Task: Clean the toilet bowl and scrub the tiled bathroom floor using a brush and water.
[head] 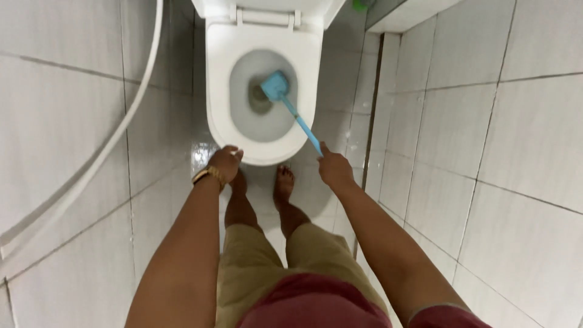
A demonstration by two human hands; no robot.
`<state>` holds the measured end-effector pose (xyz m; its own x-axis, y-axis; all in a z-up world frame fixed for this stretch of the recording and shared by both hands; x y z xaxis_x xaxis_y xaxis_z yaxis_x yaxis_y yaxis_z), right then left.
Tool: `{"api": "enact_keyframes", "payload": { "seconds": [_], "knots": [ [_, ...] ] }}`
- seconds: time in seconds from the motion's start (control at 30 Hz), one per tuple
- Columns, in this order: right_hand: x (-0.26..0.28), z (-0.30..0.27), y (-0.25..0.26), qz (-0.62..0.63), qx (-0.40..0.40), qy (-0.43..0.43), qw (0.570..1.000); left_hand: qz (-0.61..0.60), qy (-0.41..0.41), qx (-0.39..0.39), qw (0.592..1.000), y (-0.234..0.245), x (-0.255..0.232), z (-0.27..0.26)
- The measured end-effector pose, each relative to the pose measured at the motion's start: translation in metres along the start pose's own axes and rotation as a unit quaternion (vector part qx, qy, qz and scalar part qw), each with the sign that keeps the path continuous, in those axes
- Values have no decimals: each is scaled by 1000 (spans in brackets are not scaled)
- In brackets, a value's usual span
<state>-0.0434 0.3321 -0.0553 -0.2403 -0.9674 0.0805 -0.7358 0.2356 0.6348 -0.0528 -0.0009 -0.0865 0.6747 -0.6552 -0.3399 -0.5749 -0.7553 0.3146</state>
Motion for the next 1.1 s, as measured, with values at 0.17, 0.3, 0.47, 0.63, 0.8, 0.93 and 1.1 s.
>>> {"api": "enact_keyframes", "payload": {
  "seconds": [0.17,0.3,0.47,0.63,0.8,0.93,1.1],
  "knots": [
    [26,-20,-74,46,82,29,995,-33,28,-6,999,3,-9,-21],
    [90,-38,-38,89,94,81,988,-12,12,-7,1000,-2,-5,-10],
    [60,58,-13,114,-87,66,987,-3,15,-3,1000,0,-16,-13],
    [19,12,17,136,-62,38,988,-3,7,0,1000,-9,-3,3],
    [-2,-3,-101,108,50,75,990,-52,25,2,998,3,-12,-31],
    [73,-41,-74,204,94,127,966,-36,-20,-19,999,-5,10,2],
    [92,-50,-17,179,160,64,969,-28,12,-6,1000,-3,-2,-18]
  ]
}}
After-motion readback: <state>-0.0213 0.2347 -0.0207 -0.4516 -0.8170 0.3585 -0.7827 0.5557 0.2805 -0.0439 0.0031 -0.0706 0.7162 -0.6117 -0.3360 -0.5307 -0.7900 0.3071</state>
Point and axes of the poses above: each hand's wrist, its own z-axis towards the middle knuckle, its own y-axis out of the back of the hand, x = y × z, the point moved 10 cm from there along z, towards the middle knuckle, and after that the axes turned 5 degrees about -z, right-handed, at the moved point
